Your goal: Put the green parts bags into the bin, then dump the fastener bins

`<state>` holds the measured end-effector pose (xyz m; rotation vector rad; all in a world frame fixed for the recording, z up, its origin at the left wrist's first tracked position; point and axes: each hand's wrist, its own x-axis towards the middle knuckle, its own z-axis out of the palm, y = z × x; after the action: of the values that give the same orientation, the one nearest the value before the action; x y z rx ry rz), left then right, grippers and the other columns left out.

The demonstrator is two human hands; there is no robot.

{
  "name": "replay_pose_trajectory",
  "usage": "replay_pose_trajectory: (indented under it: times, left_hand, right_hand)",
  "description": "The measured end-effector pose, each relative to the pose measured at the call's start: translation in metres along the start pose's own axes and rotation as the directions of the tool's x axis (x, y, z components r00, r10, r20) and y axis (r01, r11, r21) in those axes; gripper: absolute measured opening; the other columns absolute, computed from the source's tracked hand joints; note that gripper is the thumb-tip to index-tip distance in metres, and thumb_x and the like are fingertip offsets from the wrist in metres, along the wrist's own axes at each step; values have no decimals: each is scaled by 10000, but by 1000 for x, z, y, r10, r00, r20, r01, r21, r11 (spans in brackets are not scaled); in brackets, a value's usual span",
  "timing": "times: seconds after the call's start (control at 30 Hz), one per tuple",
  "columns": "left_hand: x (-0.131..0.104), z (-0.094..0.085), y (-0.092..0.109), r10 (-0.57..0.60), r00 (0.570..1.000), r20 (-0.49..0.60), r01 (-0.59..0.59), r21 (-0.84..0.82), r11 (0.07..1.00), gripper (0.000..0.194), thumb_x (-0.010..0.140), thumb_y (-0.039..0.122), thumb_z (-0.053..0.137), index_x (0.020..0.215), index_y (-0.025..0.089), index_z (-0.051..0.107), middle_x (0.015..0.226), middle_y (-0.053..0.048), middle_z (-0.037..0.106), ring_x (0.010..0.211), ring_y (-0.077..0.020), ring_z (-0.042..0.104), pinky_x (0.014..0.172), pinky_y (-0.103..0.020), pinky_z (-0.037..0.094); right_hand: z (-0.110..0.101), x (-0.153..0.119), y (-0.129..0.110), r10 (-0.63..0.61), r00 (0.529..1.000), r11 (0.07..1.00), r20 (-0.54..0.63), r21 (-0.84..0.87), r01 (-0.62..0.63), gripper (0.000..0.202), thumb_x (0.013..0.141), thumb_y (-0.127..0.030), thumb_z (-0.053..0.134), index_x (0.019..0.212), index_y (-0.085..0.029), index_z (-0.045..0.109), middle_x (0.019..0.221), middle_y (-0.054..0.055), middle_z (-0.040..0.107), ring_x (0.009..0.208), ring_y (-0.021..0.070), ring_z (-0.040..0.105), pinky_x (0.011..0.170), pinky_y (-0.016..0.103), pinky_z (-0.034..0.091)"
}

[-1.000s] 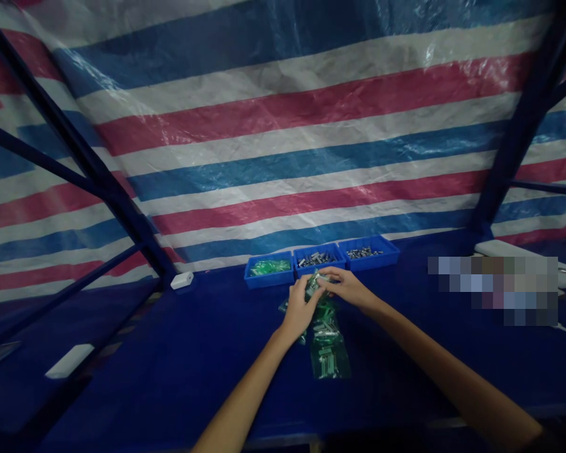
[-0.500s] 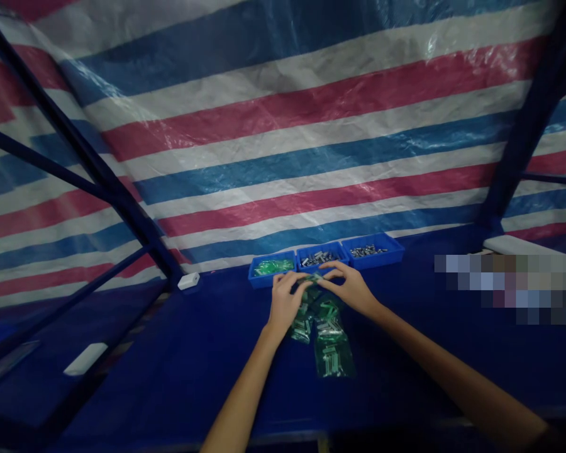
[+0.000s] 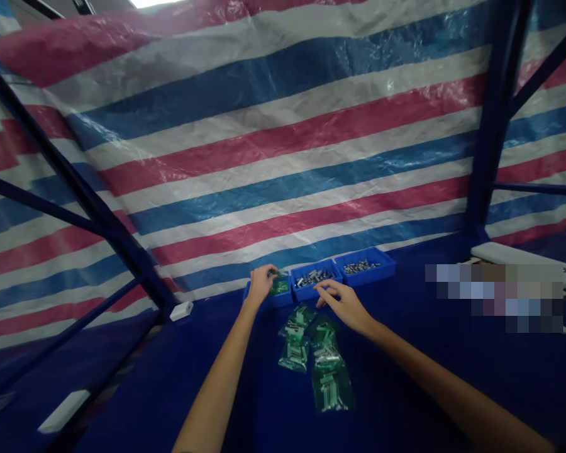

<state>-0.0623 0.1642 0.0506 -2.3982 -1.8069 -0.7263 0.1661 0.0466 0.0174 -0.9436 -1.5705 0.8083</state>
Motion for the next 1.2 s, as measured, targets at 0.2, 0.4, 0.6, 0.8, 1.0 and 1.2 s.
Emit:
replay_pose_trajectory:
  times: [0.2, 0.4, 0.6, 0.8, 1.0, 1.2]
  left_hand:
    - [14, -6, 4, -32, 995, 95, 22, 106, 994, 175, 694, 149, 614, 844, 195, 694, 901, -42, 705, 866, -181, 631, 786, -275, 450]
    - [22, -18, 9, -58, 980, 190, 14, 222, 975, 201, 655, 116, 621, 808, 215, 707, 890, -35, 708, 885, -188, 619, 781, -262, 435]
    - [19, 1, 15, -86, 969, 231, 24, 260, 965, 227, 626, 129, 610, 805, 224, 712, 878, -33, 711, 873, -192, 625, 742, -245, 446]
    - [22, 4, 8, -79, 955, 286, 15, 221, 975, 202, 609, 138, 622, 758, 247, 705, 808, -10, 719, 832, -178, 642, 685, -213, 443]
    - [19, -6, 14, -80, 947, 310, 30, 164, 986, 173, 676, 254, 619, 834, 232, 686, 822, -32, 717, 831, -213, 644, 747, -283, 447]
    - [-9, -18, 57, 87, 996, 12, -85, -87, 993, 263, 775, 307, 515, 990, 197, 618, 1038, -53, 656, 948, -198, 590, 838, -306, 428]
  right_hand:
    - [-5, 2, -3, -52, 999, 995, 14, -86, 54, 239, 848, -373, 459, 815, -187, 606, 636, 3, 681, 679, 161, 648, 732, 273, 446]
    - [-7, 2, -4, -87, 996, 990, 7, -111, 87, 220, 846, -343, 464, 794, -188, 612, 640, 5, 685, 710, 164, 652, 766, 282, 445]
    - [-8, 2, -3, -93, 992, 971, 80, -212, 108, 199, 817, -289, 483, 791, -191, 654, 634, -5, 682, 640, 142, 638, 692, 251, 454]
    - [-9, -2, 2, 86, 989, 857, 121, -516, -12, 156, 725, -343, 598, 786, -243, 701, 779, 1, 711, 736, 172, 646, 706, 276, 441]
    - [-9, -6, 10, 248, 965, 696, 88, -709, -114, 523, 619, -588, 649, 950, -185, 675, 958, 95, 669, 904, 253, 617, 796, 348, 428]
    - [-10, -6, 15, 266, 948, 721, 172, -688, -78, 421, 604, -535, 695, 883, -220, 691, 953, 61, 661, 876, 208, 616, 743, 283, 444]
